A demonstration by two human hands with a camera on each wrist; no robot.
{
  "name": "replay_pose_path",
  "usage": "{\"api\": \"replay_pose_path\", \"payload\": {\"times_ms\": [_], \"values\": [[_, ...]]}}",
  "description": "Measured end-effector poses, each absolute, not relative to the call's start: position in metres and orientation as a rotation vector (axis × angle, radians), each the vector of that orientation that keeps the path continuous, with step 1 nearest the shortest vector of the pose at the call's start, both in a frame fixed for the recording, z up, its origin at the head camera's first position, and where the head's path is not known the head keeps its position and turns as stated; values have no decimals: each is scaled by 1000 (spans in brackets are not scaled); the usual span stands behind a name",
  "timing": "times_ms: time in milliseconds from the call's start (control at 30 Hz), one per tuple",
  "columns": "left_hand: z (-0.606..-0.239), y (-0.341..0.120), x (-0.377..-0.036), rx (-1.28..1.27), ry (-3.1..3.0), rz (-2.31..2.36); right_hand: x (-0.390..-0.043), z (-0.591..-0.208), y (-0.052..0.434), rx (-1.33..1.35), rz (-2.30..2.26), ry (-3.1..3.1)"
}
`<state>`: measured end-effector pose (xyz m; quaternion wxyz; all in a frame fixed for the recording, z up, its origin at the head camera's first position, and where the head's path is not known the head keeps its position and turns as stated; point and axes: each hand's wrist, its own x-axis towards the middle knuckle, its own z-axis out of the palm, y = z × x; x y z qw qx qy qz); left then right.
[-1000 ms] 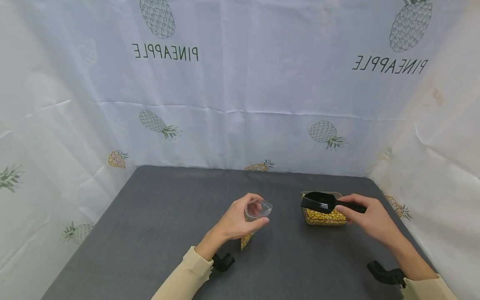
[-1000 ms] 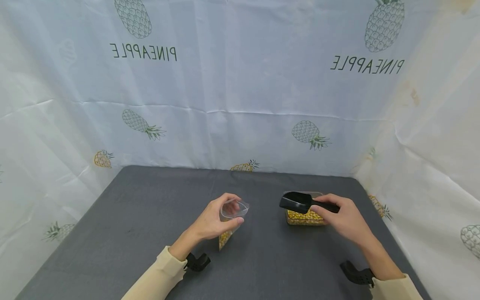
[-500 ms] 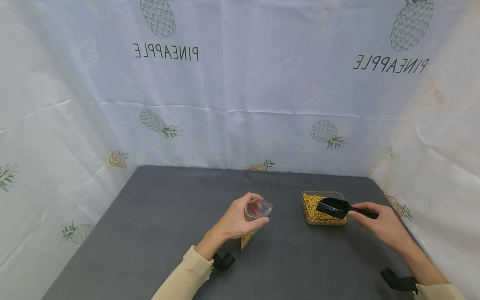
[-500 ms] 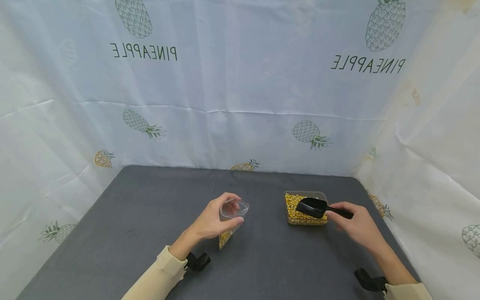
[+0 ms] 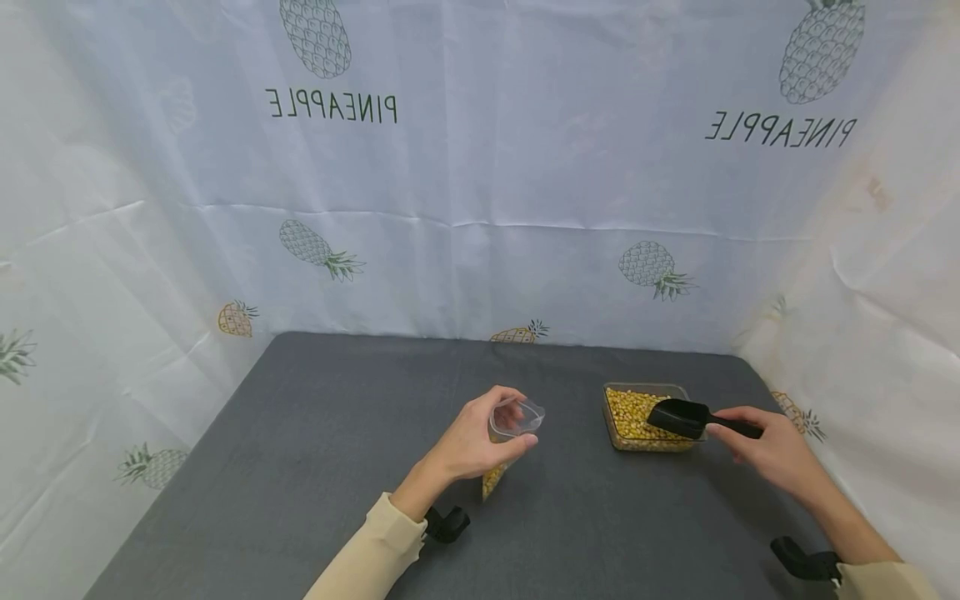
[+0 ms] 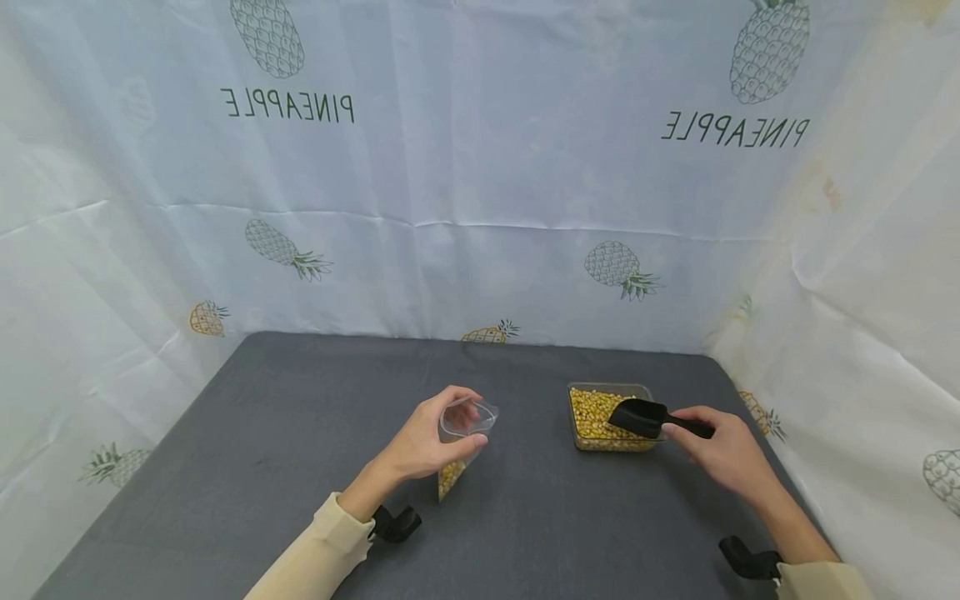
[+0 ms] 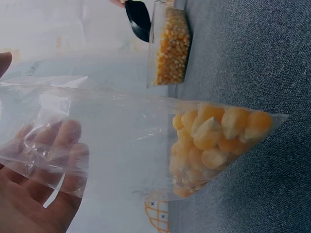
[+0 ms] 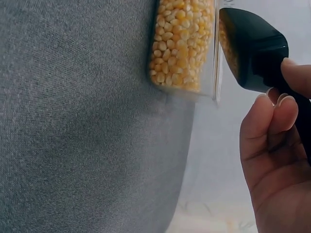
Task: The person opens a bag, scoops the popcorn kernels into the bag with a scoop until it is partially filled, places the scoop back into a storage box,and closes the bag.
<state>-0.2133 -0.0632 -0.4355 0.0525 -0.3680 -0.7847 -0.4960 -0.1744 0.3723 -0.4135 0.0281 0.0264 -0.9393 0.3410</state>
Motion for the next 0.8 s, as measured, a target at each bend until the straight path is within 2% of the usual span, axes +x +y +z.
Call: {"api": "replay_pose_path", "payload": {"times_ms": [800], "values": [[-435, -63, -212, -1113, -2394, -1505, -188, -425, 362, 253, 822, -2894]]}}
